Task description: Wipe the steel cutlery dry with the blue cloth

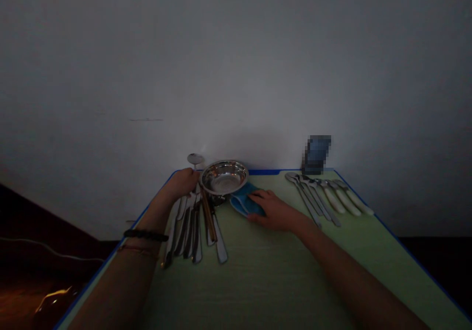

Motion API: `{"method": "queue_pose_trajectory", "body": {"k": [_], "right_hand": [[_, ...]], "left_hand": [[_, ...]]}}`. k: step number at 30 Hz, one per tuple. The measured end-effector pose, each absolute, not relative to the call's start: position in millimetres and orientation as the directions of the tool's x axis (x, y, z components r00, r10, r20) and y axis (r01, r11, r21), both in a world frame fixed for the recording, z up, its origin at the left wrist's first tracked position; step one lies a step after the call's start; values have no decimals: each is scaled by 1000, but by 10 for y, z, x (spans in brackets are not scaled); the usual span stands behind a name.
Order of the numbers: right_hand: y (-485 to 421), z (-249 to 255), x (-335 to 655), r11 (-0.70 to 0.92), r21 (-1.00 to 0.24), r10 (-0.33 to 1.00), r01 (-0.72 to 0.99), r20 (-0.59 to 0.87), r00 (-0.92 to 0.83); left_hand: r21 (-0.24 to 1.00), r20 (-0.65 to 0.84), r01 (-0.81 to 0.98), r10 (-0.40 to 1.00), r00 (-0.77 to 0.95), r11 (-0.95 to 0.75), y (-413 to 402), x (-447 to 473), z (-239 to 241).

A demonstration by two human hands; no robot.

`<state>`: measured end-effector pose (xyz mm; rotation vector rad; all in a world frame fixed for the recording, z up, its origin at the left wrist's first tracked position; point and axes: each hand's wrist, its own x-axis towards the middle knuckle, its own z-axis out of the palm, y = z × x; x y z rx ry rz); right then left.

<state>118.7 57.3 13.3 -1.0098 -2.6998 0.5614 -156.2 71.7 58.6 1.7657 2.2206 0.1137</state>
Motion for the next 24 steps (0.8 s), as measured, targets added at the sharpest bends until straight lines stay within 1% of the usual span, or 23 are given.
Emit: {"method": "queue_pose_trajectory", "body": {"k": [3,6,9,11,14,15,17,19,21,22,23,24], "right_hand": [[567,243,1233,724,-358,624,589,-25,-781],[543,356,1257,683,-281,693,674,-39,-720],[571,482,1318,581,-240,796,777,-30,-605],[634,589,1414,531,-247,839,811,18,-544],[757,767,1644,365,-410,930,836,199,-309],[793,822,1734,317,-480,943,818,254,-217],[841,914,1906,283,-628,945,725,312,-98],[848,981,2028,273,-765,941,583,337,2],[808,1034,2069,297,-855,934,424,353,57],[771,1061,2057,323,-877,930,356,364,53],[723,1089,2028,351,-885,927,305,375,22],[666,1118,1986,379,-882,923,278,382,-46]], "left_hand": [[221,-76,943,969,-237,248,701,-1549,668],[235,12,950,977,-214,205,642,-1440,796],[305,20,949,995,-97,86,528,-1252,931],[369,-3,929,1000,19,-17,436,-1117,1007],[450,-23,881,984,175,-146,317,-949,1100],[469,-19,865,976,215,-181,286,-906,1129],[502,-3,828,957,289,-248,236,-840,1185],[521,11,799,939,344,-299,190,-794,1235],[514,13,788,922,388,-339,144,-761,1274],[500,14,787,912,411,-362,121,-746,1287],[481,22,786,901,433,-389,100,-732,1297],[463,33,781,889,457,-419,81,-719,1305]]}}
